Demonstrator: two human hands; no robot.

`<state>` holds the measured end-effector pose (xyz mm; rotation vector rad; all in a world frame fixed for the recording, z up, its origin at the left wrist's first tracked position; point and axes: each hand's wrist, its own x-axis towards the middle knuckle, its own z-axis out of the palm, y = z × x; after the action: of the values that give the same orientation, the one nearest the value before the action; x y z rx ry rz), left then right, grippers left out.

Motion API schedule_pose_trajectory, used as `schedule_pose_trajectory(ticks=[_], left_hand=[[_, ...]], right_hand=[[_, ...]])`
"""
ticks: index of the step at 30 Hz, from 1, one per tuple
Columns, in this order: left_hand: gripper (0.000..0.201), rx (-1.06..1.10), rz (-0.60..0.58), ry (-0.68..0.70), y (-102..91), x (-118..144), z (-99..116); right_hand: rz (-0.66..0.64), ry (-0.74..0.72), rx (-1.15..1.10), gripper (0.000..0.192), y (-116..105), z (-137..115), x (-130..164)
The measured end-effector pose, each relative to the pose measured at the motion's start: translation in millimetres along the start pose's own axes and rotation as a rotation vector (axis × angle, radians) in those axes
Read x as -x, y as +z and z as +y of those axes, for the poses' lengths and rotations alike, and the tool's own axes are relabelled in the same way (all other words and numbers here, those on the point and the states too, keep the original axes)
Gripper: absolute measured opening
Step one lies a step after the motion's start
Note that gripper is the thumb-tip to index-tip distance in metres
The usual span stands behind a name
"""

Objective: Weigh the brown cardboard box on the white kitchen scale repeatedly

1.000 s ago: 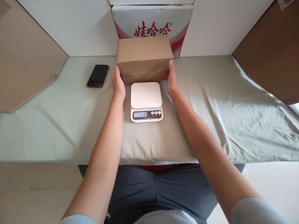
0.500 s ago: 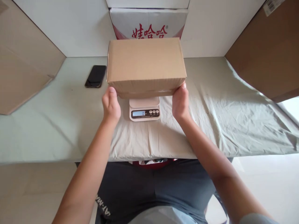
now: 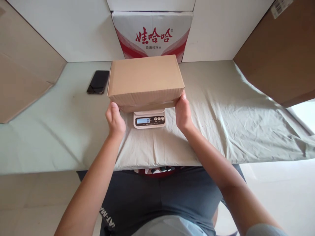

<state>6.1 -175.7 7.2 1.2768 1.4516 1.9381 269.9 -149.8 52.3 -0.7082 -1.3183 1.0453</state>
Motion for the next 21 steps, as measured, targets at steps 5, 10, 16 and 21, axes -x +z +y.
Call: schedule_pose_trajectory(ticks=[5, 10, 16, 21], left_hand=[[0.078, 0.000, 0.022, 0.004, 1.2, -0.5, -0.8], [0.076, 0.019, -0.025, 0.012, 0.4, -1.8, 0.5], [0.075, 0.008, -0.044, 0.027, 1.1, -1.0, 3.0], [0.078, -0.028, -0.054, -0.002, -0.5, -2.7, -1.9]], right_hand=[[0.017, 0.018, 0.015, 0.073, 0.4, -1.1, 1.0], [0.006, -0.009, 0.022, 0.069, -0.4, -1.5, 1.4], [0.022, 0.010, 0.049, 0.074, -1.2, -0.2, 1.2], [0.026, 0.025, 0.038, 0.072, -0.8, 0.2, 3.7]])
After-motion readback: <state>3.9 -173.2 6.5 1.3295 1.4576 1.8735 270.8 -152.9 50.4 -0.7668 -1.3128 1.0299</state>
